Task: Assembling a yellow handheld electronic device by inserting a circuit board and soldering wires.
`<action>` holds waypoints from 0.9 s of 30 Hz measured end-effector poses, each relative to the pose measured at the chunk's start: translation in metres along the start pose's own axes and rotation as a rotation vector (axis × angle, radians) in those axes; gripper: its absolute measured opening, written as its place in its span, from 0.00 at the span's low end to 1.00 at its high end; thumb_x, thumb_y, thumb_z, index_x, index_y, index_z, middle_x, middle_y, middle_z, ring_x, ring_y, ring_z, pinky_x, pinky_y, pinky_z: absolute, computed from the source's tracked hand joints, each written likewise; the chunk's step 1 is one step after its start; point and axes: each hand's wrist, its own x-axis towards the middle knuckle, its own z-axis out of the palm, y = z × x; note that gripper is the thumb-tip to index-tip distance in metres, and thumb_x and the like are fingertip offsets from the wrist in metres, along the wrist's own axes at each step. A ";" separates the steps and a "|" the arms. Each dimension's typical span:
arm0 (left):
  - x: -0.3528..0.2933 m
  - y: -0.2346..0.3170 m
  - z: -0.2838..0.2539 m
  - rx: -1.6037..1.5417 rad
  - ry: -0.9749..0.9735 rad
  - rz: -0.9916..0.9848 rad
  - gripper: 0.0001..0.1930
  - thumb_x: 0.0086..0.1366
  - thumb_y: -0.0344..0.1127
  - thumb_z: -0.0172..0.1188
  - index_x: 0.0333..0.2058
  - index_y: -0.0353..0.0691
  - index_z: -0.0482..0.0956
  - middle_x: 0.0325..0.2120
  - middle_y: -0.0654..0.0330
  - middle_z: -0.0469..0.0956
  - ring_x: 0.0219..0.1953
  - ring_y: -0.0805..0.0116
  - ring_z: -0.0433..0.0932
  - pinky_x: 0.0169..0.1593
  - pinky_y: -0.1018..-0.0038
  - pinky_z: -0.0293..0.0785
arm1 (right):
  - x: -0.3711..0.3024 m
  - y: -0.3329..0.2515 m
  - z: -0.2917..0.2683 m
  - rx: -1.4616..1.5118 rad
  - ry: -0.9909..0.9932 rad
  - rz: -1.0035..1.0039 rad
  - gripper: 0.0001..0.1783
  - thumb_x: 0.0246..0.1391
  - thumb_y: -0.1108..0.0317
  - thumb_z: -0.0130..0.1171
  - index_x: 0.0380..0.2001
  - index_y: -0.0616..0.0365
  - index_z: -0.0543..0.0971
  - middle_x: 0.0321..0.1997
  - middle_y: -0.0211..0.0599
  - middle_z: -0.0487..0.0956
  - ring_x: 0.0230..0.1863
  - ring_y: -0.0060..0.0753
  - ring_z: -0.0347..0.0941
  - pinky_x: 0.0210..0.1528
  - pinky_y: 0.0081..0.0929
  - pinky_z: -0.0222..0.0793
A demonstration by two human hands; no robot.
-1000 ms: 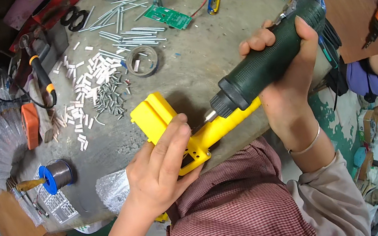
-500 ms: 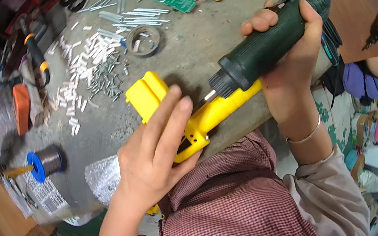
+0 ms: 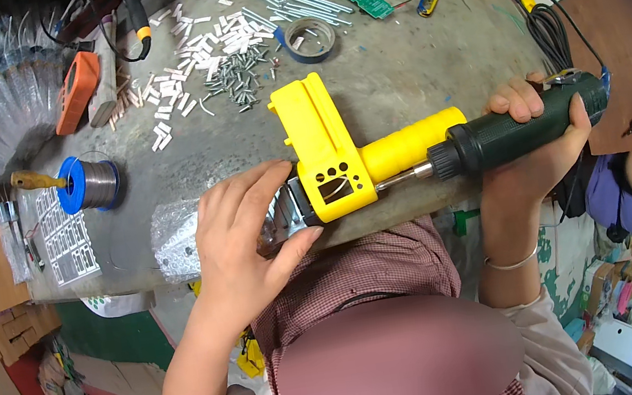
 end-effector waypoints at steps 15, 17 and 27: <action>-0.001 -0.007 0.011 0.003 0.107 0.114 0.36 0.43 0.47 0.72 0.50 0.31 0.75 0.45 0.49 0.80 0.46 0.52 0.79 0.50 0.61 0.71 | -0.004 0.006 -0.015 0.268 -0.119 0.044 0.20 0.52 0.52 0.55 0.35 0.57 0.66 0.24 0.25 0.63 0.25 0.21 0.61 0.37 0.24 0.63; 0.001 -0.007 0.011 -0.007 0.116 0.115 0.36 0.44 0.47 0.72 0.50 0.31 0.74 0.45 0.49 0.80 0.46 0.52 0.79 0.51 0.60 0.71 | -0.003 0.004 -0.020 0.238 -0.126 0.032 0.19 0.52 0.52 0.55 0.34 0.57 0.66 0.24 0.25 0.64 0.26 0.22 0.62 0.37 0.23 0.64; -0.001 -0.009 0.005 -0.031 0.087 0.098 0.36 0.45 0.46 0.72 0.51 0.32 0.73 0.47 0.49 0.78 0.47 0.50 0.78 0.52 0.59 0.70 | -0.010 -0.003 -0.016 0.127 -0.099 0.006 0.19 0.56 0.51 0.52 0.36 0.57 0.71 0.25 0.29 0.65 0.28 0.26 0.65 0.40 0.29 0.67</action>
